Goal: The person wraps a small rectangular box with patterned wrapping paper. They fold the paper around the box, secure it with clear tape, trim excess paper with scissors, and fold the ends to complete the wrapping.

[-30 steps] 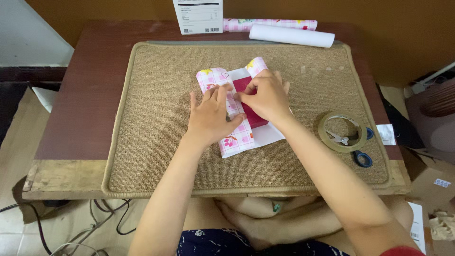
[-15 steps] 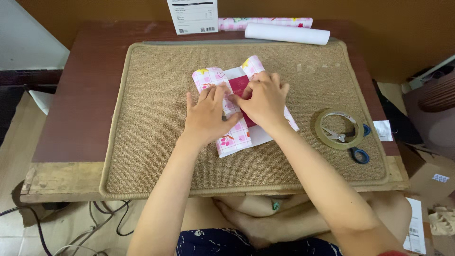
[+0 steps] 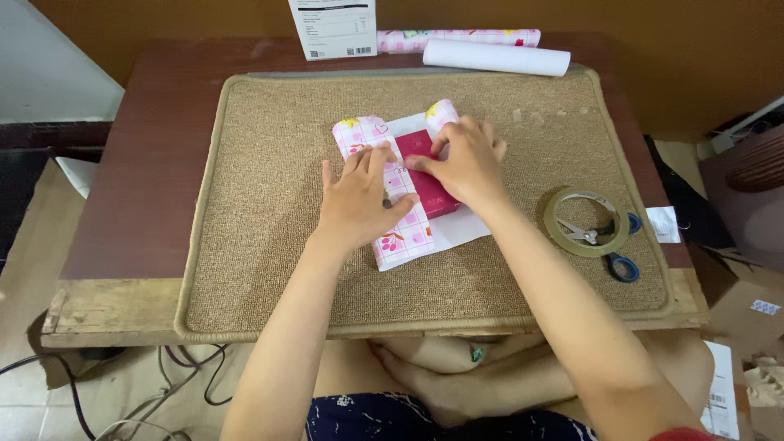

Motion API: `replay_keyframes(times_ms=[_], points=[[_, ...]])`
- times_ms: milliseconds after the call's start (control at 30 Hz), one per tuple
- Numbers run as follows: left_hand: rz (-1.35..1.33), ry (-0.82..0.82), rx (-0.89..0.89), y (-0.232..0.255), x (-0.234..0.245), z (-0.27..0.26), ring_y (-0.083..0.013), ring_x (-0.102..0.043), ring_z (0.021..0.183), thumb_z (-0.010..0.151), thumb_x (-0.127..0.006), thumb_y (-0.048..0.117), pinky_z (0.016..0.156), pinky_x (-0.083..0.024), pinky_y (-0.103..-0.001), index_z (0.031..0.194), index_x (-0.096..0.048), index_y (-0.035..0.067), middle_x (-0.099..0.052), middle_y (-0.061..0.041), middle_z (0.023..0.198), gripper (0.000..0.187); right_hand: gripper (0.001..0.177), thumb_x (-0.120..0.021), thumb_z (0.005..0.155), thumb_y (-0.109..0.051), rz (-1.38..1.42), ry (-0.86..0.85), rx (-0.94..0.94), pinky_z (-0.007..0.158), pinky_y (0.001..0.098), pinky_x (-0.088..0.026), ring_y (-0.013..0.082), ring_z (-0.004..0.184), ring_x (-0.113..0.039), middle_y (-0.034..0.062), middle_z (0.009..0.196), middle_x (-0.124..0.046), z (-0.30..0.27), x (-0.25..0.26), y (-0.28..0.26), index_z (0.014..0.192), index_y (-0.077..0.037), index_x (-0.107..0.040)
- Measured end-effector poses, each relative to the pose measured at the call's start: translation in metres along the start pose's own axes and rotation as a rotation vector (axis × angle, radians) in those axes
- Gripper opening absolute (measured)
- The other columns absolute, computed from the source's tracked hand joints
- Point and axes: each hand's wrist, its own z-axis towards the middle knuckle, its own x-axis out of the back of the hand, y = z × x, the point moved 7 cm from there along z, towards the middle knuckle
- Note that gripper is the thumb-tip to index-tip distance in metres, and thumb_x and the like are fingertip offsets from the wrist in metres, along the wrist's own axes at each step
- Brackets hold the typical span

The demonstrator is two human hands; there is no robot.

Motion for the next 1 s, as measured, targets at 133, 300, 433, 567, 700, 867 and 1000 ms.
replay_keyframes(times_ms=[133, 300, 433, 567, 700, 867, 1000], points=[[-0.010, -0.014, 0.018, -0.002, -0.002, -0.002, -0.0292, -0.036, 0.145, 0.082, -0.071, 0.052, 0.116, -0.014, -0.072, 0.147, -0.036, 0.008, -0.051, -0.009, 0.147, 0.086, 0.052, -0.085, 0.075, -0.059, 0.049, 0.031, 0.031, 0.105, 0.0542, -0.029, 0.0296, 0.125, -0.045, 0.0043, 0.120, -0.059, -0.003, 0.005, 0.002, 0.093, -0.014, -0.068], [0.009, -0.033, 0.033, 0.000, 0.000, -0.001, -0.0298, -0.036, 0.146, 0.084, -0.071, 0.054, 0.117, -0.014, -0.071, 0.145, -0.038, 0.009, -0.049, -0.012, 0.149, 0.083, 0.070, -0.088, 0.064, -0.063, -0.045, -0.028, 0.012, 0.100, 0.0522, -0.030, 0.0292, 0.123, -0.043, 0.0051, 0.120, -0.053, -0.006, -0.005, -0.016, 0.107, -0.014, -0.061], [0.025, -0.038, 0.042, -0.001, 0.000, -0.001, -0.0304, -0.035, 0.145, 0.084, -0.071, 0.056, 0.117, -0.014, -0.070, 0.148, -0.036, 0.009, -0.047, -0.015, 0.148, 0.087, 0.075, -0.089, 0.063, -0.067, -0.018, -0.039, 0.044, 0.101, 0.0530, -0.029, 0.0302, 0.123, -0.040, 0.0063, 0.121, -0.051, -0.004, 0.000, -0.016, 0.106, -0.013, -0.060], [-0.006, -0.057, 0.028, -0.003, -0.005, -0.003, -0.0270, -0.033, 0.148, 0.085, -0.067, 0.054, 0.118, -0.013, -0.071, 0.149, -0.035, 0.010, -0.048, -0.008, 0.151, 0.084, 0.065, -0.089, 0.070, -0.058, 0.024, -0.068, 0.041, 0.102, 0.0547, -0.029, 0.0316, 0.126, -0.038, 0.0073, 0.122, -0.050, -0.002, 0.009, 0.001, 0.109, -0.014, -0.063], [0.035, -0.013, -0.027, -0.002, -0.010, -0.002, -0.0299, -0.027, 0.149, 0.089, -0.066, 0.052, 0.115, -0.010, -0.072, 0.149, -0.034, 0.007, -0.039, -0.014, 0.155, 0.082, 0.052, -0.086, 0.079, -0.042, 0.149, -0.107, 0.060, 0.104, 0.0455, -0.047, 0.0291, 0.123, -0.056, 0.0083, 0.125, -0.054, -0.007, 0.027, 0.019, 0.113, -0.011, -0.063], [0.049, 0.054, -0.071, 0.001, -0.012, -0.002, -0.0338, -0.026, 0.147, 0.091, -0.065, 0.047, 0.112, -0.010, -0.072, 0.142, -0.043, 0.003, -0.037, -0.015, 0.155, 0.071, 0.057, -0.077, 0.076, -0.018, 0.204, -0.183, 0.009, 0.086, 0.0425, -0.057, 0.0277, 0.102, -0.072, 0.0091, 0.123, -0.066, -0.022, 0.048, 0.036, 0.129, -0.009, -0.058], [0.170, 0.197, -0.105, 0.016, -0.010, -0.008, -0.0354, -0.037, 0.140, 0.093, -0.065, 0.043, 0.113, -0.024, -0.066, 0.130, -0.056, 0.004, -0.046, -0.013, 0.148, 0.055, 0.063, -0.073, 0.081, -0.019, 0.119, -0.161, -0.058, 0.085, 0.0428, -0.058, 0.0296, 0.093, -0.073, 0.0159, 0.111, -0.071, -0.028, 0.056, 0.039, 0.140, -0.010, -0.054]])
